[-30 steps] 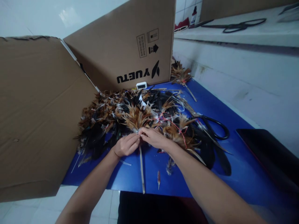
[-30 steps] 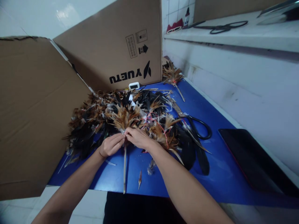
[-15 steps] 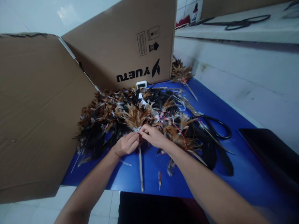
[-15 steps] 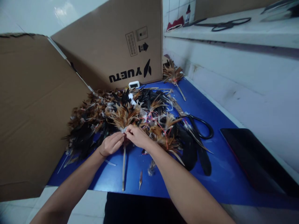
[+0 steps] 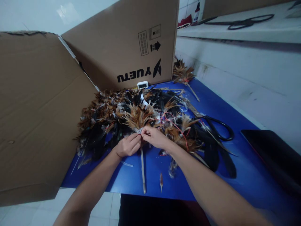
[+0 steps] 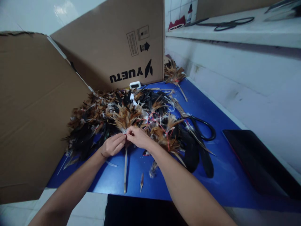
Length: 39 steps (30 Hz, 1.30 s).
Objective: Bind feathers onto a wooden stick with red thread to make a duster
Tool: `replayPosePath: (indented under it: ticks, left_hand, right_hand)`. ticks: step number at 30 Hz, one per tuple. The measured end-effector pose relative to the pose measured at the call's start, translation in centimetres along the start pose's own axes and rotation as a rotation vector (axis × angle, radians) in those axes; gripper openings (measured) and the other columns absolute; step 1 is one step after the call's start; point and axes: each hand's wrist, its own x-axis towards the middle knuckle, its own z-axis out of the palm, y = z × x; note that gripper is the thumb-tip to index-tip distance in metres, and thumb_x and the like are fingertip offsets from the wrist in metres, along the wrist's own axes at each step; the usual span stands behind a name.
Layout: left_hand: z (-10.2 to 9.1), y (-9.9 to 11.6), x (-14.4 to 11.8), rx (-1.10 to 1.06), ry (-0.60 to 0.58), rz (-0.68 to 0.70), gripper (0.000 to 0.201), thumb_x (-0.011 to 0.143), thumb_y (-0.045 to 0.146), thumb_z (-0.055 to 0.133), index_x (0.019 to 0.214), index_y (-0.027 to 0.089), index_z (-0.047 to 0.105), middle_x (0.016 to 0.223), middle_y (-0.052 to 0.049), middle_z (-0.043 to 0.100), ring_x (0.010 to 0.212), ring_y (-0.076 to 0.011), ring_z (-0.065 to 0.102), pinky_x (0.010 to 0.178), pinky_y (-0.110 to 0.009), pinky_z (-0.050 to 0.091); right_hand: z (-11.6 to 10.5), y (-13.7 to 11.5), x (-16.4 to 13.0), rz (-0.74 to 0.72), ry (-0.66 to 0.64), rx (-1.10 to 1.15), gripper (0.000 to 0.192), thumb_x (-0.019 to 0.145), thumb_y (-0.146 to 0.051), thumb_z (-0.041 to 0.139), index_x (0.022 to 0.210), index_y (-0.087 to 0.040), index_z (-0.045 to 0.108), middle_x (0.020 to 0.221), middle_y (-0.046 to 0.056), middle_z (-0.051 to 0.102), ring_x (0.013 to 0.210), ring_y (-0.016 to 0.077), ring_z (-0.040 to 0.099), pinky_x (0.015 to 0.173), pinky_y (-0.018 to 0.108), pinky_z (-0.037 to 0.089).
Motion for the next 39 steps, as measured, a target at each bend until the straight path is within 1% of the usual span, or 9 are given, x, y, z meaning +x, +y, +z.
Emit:
replayPosePath:
  ticks: [2, 8, 11, 15, 20, 27, 31, 35, 39]
  left_hand:
    - [0.0, 0.0, 0.1, -0.008, -0.001, 0.001, 0.008, 0.082, 0.009, 0.050, 0.081, 0.009, 0.058, 0.091, -0.014, 0.065, 0.099, -0.0248, 0.060, 0.072, -0.034, 0.057]
    - [0.2, -0.1, -0.1, -0.012, -0.002, 0.008, 0.008, 0.081, 0.010, 0.051, 0.085, 0.008, 0.058, 0.091, -0.014, 0.065, 0.099, -0.0263, 0.060, 0.071, -0.035, 0.057]
    - [0.2, -0.1, -0.1, 0.006, 0.006, 0.019, 0.008, 0.081, 0.010, 0.051, 0.084, 0.007, 0.058, 0.091, -0.015, 0.065, 0.098, -0.0268, 0.060, 0.070, -0.034, 0.057]
    - [0.3, 0.0, -0.2, 0.003, 0.012, 0.001, 0.009, 0.082, 0.010, 0.050, 0.085, 0.010, 0.058, 0.092, -0.013, 0.066, 0.099, -0.0248, 0.060, 0.071, -0.034, 0.057]
    - [0.4, 0.0, -0.3, -0.055, 0.015, -0.017, 0.010, 0.082, 0.010, 0.050, 0.087, 0.009, 0.058, 0.093, -0.015, 0.066, 0.100, -0.0258, 0.060, 0.072, -0.035, 0.057]
    - [0.3, 0.2, -0.6, -0.136, 0.012, -0.088, 0.014, 0.083, 0.009, 0.047, 0.093, 0.010, 0.057, 0.096, -0.014, 0.066, 0.108, -0.0241, 0.056, 0.081, -0.036, 0.055]
    - [0.1, 0.4, -0.8, -0.161, 0.009, -0.090, 0.015, 0.081, 0.008, 0.050, 0.094, 0.008, 0.057, 0.099, -0.015, 0.065, 0.110, -0.0253, 0.054, 0.083, -0.037, 0.055]
    - [0.0, 0.4, -1.1, -0.189, 0.003, -0.148, 0.016, 0.084, 0.010, 0.047, 0.097, 0.010, 0.057, 0.097, -0.014, 0.066, 0.108, -0.0226, 0.056, 0.083, -0.036, 0.055]
    - [0.0, 0.3, -1.3, -0.170, 0.009, -0.122, 0.015, 0.083, 0.010, 0.048, 0.095, 0.009, 0.057, 0.095, -0.013, 0.066, 0.106, -0.0223, 0.057, 0.083, -0.036, 0.055]
  right_hand:
    - [-0.1, -0.1, 0.0, 0.014, 0.001, -0.005, 0.007, 0.074, -0.016, 0.047, 0.073, -0.018, 0.053, 0.064, -0.003, 0.057, 0.060, 0.0102, 0.053, 0.060, 0.022, 0.040]
    - [-0.1, 0.0, 0.1, 0.004, -0.046, 0.069, 0.012, 0.074, -0.016, 0.048, 0.082, -0.017, 0.056, 0.068, -0.002, 0.058, 0.061, 0.0098, 0.054, 0.060, 0.022, 0.042]
    - [-0.1, 0.0, 0.1, 0.005, -0.033, -0.036, 0.010, 0.074, -0.015, 0.048, 0.077, -0.017, 0.056, 0.068, -0.002, 0.058, 0.061, 0.0097, 0.052, 0.060, 0.022, 0.040]
    - [-0.2, -0.4, 0.2, 0.013, -0.015, -0.154, 0.010, 0.074, -0.015, 0.046, 0.075, -0.017, 0.056, 0.064, -0.003, 0.056, 0.060, 0.0093, 0.050, 0.058, 0.021, 0.036]
    - [-0.3, -0.8, 0.1, 0.042, -0.009, -0.195, 0.009, 0.074, -0.016, 0.047, 0.072, -0.017, 0.056, 0.061, -0.004, 0.055, 0.058, 0.0094, 0.048, 0.056, 0.021, 0.033]
    - [-0.5, -0.9, 0.0, 0.098, 0.024, -0.257, 0.010, 0.075, -0.017, 0.048, 0.072, -0.017, 0.057, 0.061, -0.003, 0.056, 0.056, 0.0094, 0.047, 0.056, 0.021, 0.032]
    - [-0.5, -0.8, 0.0, 0.128, 0.049, -0.294, 0.009, 0.074, -0.016, 0.047, 0.070, -0.018, 0.056, 0.060, -0.003, 0.055, 0.055, 0.0094, 0.047, 0.055, 0.021, 0.032]
    - [-0.5, -0.7, 0.0, 0.142, 0.092, -0.329, 0.009, 0.073, -0.014, 0.047, 0.070, -0.018, 0.055, 0.058, -0.003, 0.053, 0.054, 0.0096, 0.046, 0.055, 0.021, 0.031]
    - [-0.5, -0.7, 0.0, 0.137, 0.115, -0.354, 0.008, 0.072, -0.013, 0.048, 0.068, -0.019, 0.053, 0.058, -0.003, 0.052, 0.054, 0.0099, 0.046, 0.055, 0.021, 0.032]
